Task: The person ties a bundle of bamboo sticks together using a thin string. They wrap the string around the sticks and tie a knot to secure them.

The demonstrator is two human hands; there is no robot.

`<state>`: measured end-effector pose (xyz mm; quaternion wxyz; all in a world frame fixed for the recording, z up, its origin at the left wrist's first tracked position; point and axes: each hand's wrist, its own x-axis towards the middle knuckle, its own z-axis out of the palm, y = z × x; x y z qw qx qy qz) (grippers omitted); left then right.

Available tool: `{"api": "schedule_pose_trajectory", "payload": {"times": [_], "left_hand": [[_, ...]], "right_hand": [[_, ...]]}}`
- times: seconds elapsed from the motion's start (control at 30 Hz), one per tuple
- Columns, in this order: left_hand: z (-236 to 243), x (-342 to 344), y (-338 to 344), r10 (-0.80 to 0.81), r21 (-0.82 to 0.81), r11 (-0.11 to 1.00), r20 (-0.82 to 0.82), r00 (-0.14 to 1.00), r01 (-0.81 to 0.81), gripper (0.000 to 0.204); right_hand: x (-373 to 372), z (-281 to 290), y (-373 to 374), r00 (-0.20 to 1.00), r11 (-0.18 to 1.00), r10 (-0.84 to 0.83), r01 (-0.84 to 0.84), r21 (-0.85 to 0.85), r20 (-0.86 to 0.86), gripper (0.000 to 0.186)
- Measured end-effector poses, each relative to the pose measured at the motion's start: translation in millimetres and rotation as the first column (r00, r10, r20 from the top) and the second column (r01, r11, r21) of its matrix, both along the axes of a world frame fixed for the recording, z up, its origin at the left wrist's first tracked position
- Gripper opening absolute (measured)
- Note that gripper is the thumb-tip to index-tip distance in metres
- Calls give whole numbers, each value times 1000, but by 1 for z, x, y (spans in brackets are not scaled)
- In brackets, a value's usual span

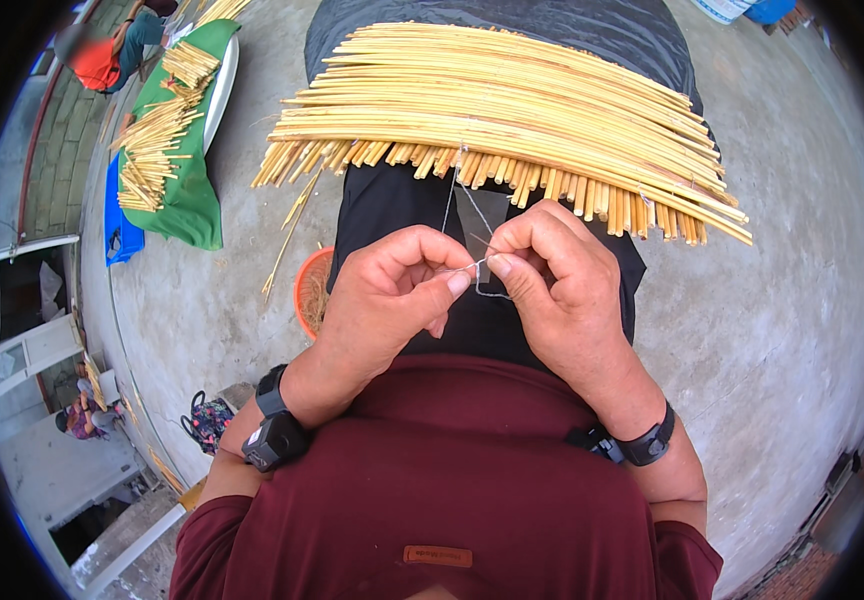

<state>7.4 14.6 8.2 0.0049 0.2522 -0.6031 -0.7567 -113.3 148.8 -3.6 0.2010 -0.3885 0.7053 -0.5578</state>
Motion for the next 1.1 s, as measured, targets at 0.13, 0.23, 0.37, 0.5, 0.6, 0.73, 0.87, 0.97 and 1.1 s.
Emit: {"api": "schedule_pose_trajectory", "payload": {"times": [0.13,0.23,0.37,0.5,0.6,0.73,0.87,0.97,1.1], "left_hand": [[-3,0,1,-27,-95,995,3,1000,28,5],[-5,-1,1,-14,-55,998,7,1000,14,5],[-2,-1,1,20,61,998,44,999,-23,4],[1,-2,0,76,67,995,29,997,-78,4],[2,-3,1,97,73,993,18,995,-98,4],[-1,-2,1,107,48,993,-12,994,-107,4],[-6,0,2,80,-164,982,-70,994,-91,3],[-11,0,2,51,-313,944,-183,982,-107,2],[-13,0,4,62,-318,941,-181,981,-118,2]], "right_hand": [[1,0,-1,1000,1000,6,-6,3,24,8],[2,-1,-1,999,1000,8,-8,-5,37,8],[3,-3,0,990,995,-94,96,-14,106,8],[4,-4,3,973,988,-131,144,-53,188,6],[8,-1,5,943,998,-49,35,46,328,6],[9,1,3,912,999,-16,-1,42,410,8],[12,1,0,848,999,-29,3,50,529,8],[12,-2,-3,749,998,11,-45,35,663,7],[11,-8,-2,651,999,36,-52,-2,758,6]]}}
